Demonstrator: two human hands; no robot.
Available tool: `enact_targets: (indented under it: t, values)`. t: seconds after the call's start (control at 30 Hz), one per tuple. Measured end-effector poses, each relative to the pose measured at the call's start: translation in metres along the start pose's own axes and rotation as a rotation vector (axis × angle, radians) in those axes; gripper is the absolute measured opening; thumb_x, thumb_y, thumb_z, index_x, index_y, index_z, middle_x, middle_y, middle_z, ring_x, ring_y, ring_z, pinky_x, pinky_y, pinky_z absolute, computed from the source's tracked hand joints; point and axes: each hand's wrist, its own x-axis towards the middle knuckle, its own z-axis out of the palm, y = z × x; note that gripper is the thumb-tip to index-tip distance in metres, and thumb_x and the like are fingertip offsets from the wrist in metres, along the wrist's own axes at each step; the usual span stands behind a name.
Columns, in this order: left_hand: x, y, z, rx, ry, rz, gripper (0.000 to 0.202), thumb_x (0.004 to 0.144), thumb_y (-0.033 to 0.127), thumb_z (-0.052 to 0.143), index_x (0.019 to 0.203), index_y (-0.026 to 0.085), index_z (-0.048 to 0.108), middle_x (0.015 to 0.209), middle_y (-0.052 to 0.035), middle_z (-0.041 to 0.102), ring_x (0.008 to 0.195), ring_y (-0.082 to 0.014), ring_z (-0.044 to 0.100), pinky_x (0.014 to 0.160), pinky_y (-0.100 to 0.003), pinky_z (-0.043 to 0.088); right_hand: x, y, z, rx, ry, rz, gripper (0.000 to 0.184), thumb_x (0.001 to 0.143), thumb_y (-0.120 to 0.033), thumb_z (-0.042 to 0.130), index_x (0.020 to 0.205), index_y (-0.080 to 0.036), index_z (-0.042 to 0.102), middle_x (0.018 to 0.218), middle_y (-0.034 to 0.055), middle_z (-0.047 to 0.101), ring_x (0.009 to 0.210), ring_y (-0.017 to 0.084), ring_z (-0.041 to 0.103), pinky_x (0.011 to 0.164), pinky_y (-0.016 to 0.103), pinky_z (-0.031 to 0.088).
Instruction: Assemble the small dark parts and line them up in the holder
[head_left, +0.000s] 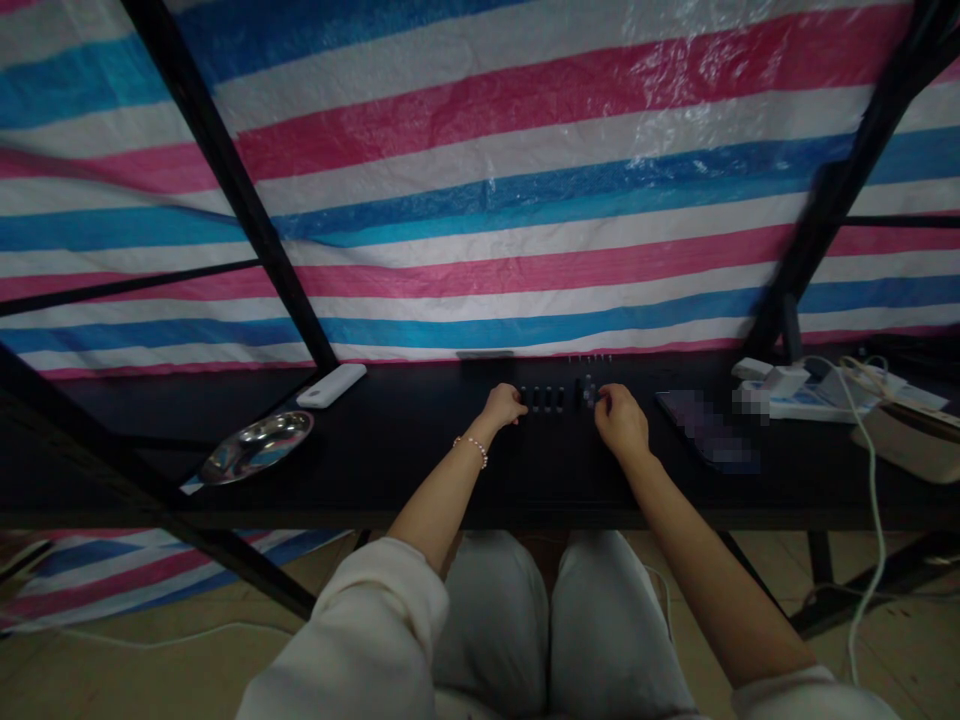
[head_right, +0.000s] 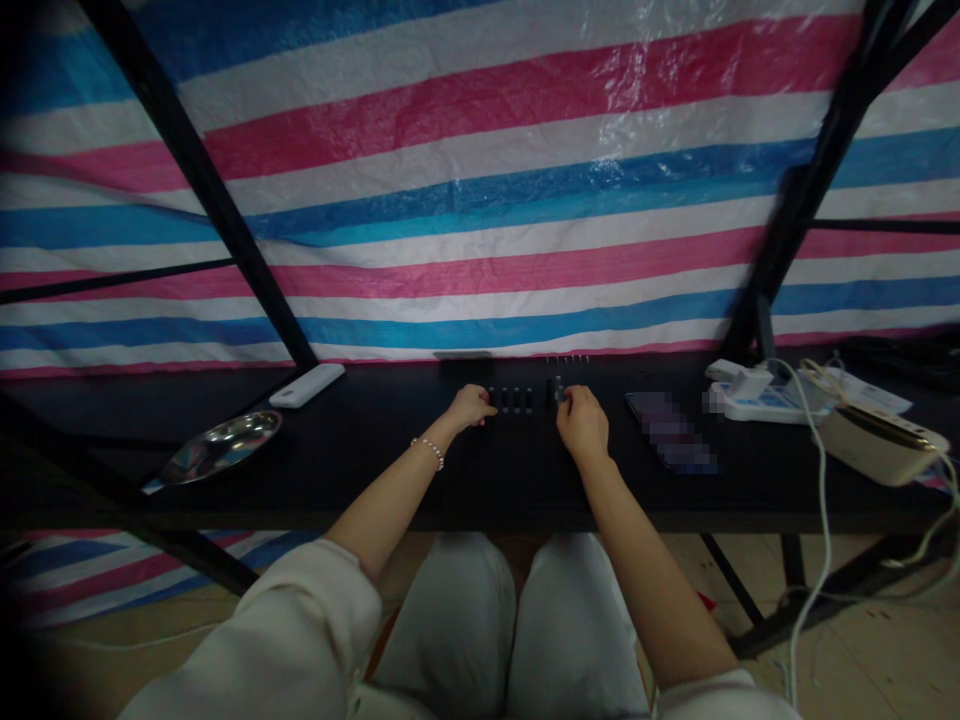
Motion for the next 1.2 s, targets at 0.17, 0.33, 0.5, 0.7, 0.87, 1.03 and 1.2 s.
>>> enact_targets:
  t: [0.17,0.33,0.5,0.7,0.87,1.03,1.2]
  values:
    - [-0.002,0.000,-0.007,0.125,-0.032,-0.010,0.008,0.062,0.017,0.064,0.062,0.010,0.059,0.046,0.0000,0.054,0.043,-0.0092,0.052,0.046,-0.018,0.040,0.001,0.008,0.007,-0.106,-0.078,0.121,0.020,0.078,-0.023,0.044,0.091,-0.015,0.056,0.090,0.0095,0.057,0.081,0.020,0.054,0.065,0.029,0.040]
    - [-0.023,0.014,-0.027,0.255,-0.084,0.048,0.008,0.064,0.018,0.062,0.068,0.011,0.061,0.048,-0.0009,0.056,0.041,-0.0098,0.052,0.048,-0.019,0.040,0.005,0.011,0.015,-0.119,-0.144,0.165,0.023,0.078,-0.033,0.049,0.089,-0.015,0.058,0.089,0.0089,0.057,0.079,0.020,0.056,0.063,0.029,0.040]
    - [-0.049,0.036,-0.028,0.231,-0.172,0.339,0.010,0.071,0.020,0.056,0.074,0.013,0.062,0.059,-0.0010,0.061,0.040,-0.0071,0.051,0.047,-0.018,0.040,0.010,0.014,0.023,-0.124,-0.169,0.164,0.025,0.078,-0.038,0.051,0.085,-0.016,0.061,0.086,0.0088,0.059,0.075,0.019,0.057,0.059,0.027,0.039]
    - [-0.053,0.054,0.008,0.219,-0.049,0.486,0.016,0.074,0.019,0.053,0.086,0.015,0.063,0.070,-0.0039,0.064,0.063,-0.0131,0.059,0.067,-0.023,0.045,0.014,0.017,0.029,-0.127,-0.149,0.122,0.019,0.077,-0.033,0.052,0.080,-0.017,0.061,0.082,0.0068,0.061,0.071,0.016,0.057,0.055,0.024,0.037]
    - [-0.048,0.063,0.043,0.272,0.023,0.471,0.037,0.080,0.017,0.044,0.116,0.013,0.050,0.099,-0.0144,0.062,0.092,-0.0222,0.059,0.083,-0.032,0.044,0.013,0.015,0.022,-0.099,-0.146,0.146,0.018,0.077,-0.032,0.050,0.075,-0.017,0.060,0.076,0.0048,0.060,0.066,0.014,0.056,0.051,0.023,0.033]
    - [-0.040,0.069,0.060,0.346,-0.032,0.391,0.057,0.080,0.015,0.040,0.135,0.009,0.026,0.110,-0.0197,0.058,0.100,-0.0253,0.057,0.084,-0.032,0.043,0.009,0.013,0.012,-0.096,-0.137,0.142,0.017,0.077,-0.030,0.048,0.075,-0.018,0.059,0.079,0.0055,0.059,0.069,0.016,0.056,0.053,0.024,0.034]
    - [-0.030,0.075,0.064,0.375,-0.052,0.302,0.065,0.078,0.012,0.041,0.138,0.005,0.016,0.108,-0.0234,0.058,0.099,-0.0267,0.058,0.081,-0.033,0.045,0.007,0.013,0.010,-0.099,-0.130,0.130,0.016,0.078,-0.028,0.047,0.076,-0.017,0.058,0.080,0.0063,0.058,0.070,0.016,0.055,0.056,0.025,0.037]
